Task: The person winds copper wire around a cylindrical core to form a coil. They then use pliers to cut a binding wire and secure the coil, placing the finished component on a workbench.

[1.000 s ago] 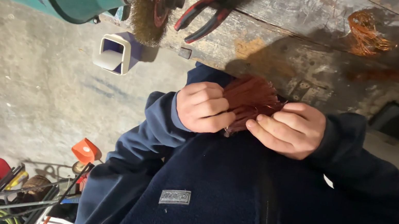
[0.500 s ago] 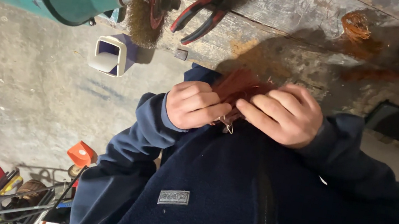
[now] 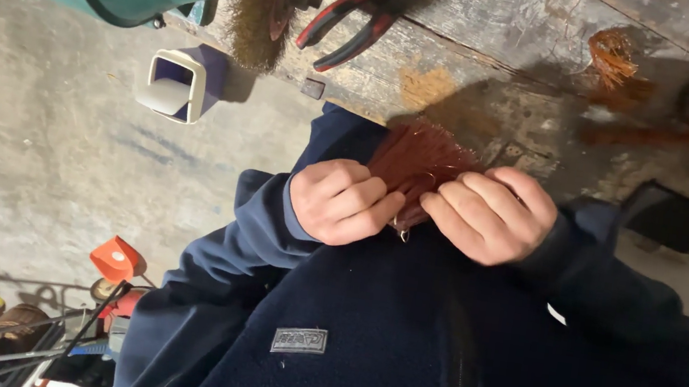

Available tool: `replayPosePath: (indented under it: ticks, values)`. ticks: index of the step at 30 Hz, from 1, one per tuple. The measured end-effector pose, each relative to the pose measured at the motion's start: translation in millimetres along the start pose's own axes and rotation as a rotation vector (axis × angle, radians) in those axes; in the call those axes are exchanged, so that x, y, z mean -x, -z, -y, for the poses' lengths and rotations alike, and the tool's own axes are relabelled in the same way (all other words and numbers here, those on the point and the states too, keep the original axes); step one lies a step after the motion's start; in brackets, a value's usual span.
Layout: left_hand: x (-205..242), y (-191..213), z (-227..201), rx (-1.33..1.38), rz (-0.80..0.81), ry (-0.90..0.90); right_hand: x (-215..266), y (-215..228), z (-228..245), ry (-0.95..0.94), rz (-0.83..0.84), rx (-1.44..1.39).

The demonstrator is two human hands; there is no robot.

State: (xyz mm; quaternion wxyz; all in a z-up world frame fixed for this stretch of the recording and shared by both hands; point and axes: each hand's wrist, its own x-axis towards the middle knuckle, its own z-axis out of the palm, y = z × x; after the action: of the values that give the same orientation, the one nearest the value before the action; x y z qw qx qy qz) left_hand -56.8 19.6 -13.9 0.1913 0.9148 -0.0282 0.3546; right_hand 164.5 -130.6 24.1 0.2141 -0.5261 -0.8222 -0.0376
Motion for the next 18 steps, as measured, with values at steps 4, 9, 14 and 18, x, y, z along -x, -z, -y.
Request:
replayPosePath:
  ticks: [4, 9, 14, 18]
  values:
    - [-1, 0, -3, -0.006, 0.002, -0.004, -7, 13, 3, -0.042, 0.084, 0.000]
    - [-1, -3, -6, -0.030, -0.002, 0.012, -8, 17, 9, -0.040, 0.094, 0.021]
    - [-3, -5, -6, -0.022, -0.012, 0.018, -6, 17, 6, -0.076, 0.119, -0.056]
    - [-5, -5, -7, -0.008, -0.018, 0.011, -6, 12, -1, -0.049, 0.111, -0.133]
